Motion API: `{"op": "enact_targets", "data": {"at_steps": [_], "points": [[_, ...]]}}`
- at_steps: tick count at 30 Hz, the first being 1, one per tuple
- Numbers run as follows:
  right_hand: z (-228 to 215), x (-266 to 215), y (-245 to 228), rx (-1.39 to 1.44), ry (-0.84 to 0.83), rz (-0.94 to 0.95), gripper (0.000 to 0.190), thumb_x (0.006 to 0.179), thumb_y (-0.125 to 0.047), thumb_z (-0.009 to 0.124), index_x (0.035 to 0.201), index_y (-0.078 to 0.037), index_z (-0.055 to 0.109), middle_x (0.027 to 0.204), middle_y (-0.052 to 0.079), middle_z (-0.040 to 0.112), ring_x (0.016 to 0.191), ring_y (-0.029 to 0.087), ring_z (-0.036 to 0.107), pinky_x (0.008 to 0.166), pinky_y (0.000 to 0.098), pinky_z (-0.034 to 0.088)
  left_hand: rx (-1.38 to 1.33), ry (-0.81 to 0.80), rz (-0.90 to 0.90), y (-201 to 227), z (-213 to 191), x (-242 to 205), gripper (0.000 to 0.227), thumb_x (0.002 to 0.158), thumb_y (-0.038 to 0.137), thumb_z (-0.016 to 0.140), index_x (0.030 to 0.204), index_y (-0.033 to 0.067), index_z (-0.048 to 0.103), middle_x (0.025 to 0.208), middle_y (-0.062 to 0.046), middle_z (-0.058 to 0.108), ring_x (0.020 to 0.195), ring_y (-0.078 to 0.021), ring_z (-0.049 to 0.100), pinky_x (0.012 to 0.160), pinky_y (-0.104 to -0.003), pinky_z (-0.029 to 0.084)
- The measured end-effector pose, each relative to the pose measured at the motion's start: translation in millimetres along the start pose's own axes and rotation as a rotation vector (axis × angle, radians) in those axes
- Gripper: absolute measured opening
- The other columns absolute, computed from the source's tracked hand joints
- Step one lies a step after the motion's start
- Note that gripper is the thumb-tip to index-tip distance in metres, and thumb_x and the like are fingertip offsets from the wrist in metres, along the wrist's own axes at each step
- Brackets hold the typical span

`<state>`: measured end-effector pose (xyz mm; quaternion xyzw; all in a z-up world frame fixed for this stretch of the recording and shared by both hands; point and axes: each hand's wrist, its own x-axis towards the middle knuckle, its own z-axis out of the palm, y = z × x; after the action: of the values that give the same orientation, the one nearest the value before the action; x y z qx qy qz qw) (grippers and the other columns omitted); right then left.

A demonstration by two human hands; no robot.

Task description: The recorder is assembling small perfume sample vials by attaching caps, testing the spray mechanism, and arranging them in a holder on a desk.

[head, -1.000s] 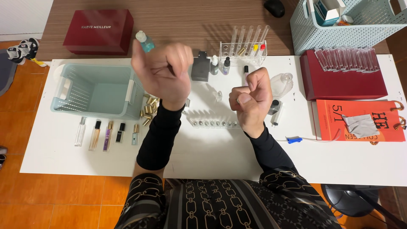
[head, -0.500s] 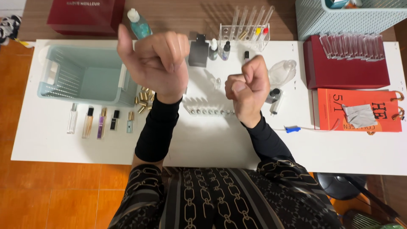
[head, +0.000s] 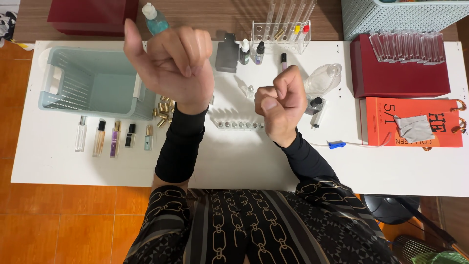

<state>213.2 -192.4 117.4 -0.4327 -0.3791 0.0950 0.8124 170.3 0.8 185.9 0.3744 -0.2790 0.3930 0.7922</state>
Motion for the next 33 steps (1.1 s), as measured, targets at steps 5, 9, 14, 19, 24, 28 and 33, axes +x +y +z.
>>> {"op": "enact_targets", "data": {"at_steps": [5, 9, 14, 19, 24, 28, 33], "points": [[2, 1, -2, 0.013, -0.047, 0.022, 0.026, 0.096, -0.011, 0.055, 0.103, -0.010, 0.030, 0.065, -0.002, 0.034, 0.048, 0.005, 0.031, 0.047, 0.0238, 0.026, 0.006, 0.002, 0.007, 1, 3, 1, 0.067, 0.108, 0.051, 0.011, 0.057, 0.0096, 0.025, 0.050, -0.006, 0.028, 0.044, -0.0168, 0.018, 0.050, -0.033, 0.020], [5, 2, -8, 0.021, -0.008, 0.028, 0.025, 0.099, -0.012, 0.057, 0.101, -0.010, 0.032, 0.072, -0.001, 0.033, 0.051, 0.006, 0.032, 0.048, 0.0229, 0.028, -0.025, 0.023, 0.002, 3, 5, 1, 0.066, 0.108, 0.052, 0.012, 0.058, 0.0108, 0.023, 0.047, -0.005, 0.027, 0.043, -0.0165, 0.017, 0.050, -0.032, 0.019], [1, 3, -8, 0.004, -0.032, 0.048, 0.025, 0.098, -0.014, 0.057, 0.104, -0.010, 0.033, 0.073, 0.000, 0.034, 0.050, 0.006, 0.033, 0.047, 0.0237, 0.030, -0.152, 0.089, -0.037, 7, 15, 9, 0.066, 0.106, 0.054, 0.013, 0.056, 0.0118, 0.023, 0.047, -0.004, 0.026, 0.042, -0.0167, 0.017, 0.048, -0.033, 0.020], [4, 10, -16, 0.016, -0.058, 0.092, 0.026, 0.097, -0.015, 0.056, 0.106, -0.010, 0.032, 0.061, -0.001, 0.035, 0.049, 0.006, 0.031, 0.049, 0.0242, 0.028, -0.312, 0.169, -0.017, 6, 0, 12, 0.068, 0.105, 0.055, 0.013, 0.055, 0.0126, 0.033, 0.047, -0.003, 0.028, 0.042, -0.0185, 0.020, 0.044, -0.034, 0.023], [-2, 11, -10, 0.043, -0.020, 0.079, 0.028, 0.098, -0.018, 0.058, 0.105, -0.010, 0.032, 0.063, 0.000, 0.038, 0.045, 0.010, 0.032, 0.045, 0.0250, 0.027, -0.395, 0.186, 0.141, 14, 22, 24, 0.063, 0.107, 0.045, 0.016, 0.083, 0.0105, 0.062, 0.044, 0.002, 0.028, 0.036, -0.0150, 0.023, 0.036, -0.031, 0.029], [3, 9, -18, 0.050, -0.059, 0.083, 0.032, 0.096, -0.021, 0.059, 0.109, -0.010, 0.032, 0.064, 0.000, 0.038, 0.047, 0.011, 0.033, 0.046, 0.0266, 0.027, -0.368, 0.319, 0.187, 6, 9, 25, 0.070, 0.099, 0.043, 0.018, 0.103, 0.0016, 0.074, 0.037, -0.005, 0.034, 0.032, -0.0182, 0.030, 0.035, -0.036, 0.031], [2, 5, -19, 0.029, 0.000, -0.023, 0.034, 0.097, -0.019, 0.062, 0.106, -0.010, 0.031, 0.066, -0.001, 0.036, 0.045, 0.006, 0.030, 0.043, 0.0247, 0.026, 1.239, -0.319, 0.256, 4, 9, 31, 0.045, 0.111, 0.012, 0.060, 0.068, 0.0001, 0.053, 0.062, -0.007, 0.048, 0.050, -0.0193, 0.044, 0.052, -0.035, 0.031]]}}
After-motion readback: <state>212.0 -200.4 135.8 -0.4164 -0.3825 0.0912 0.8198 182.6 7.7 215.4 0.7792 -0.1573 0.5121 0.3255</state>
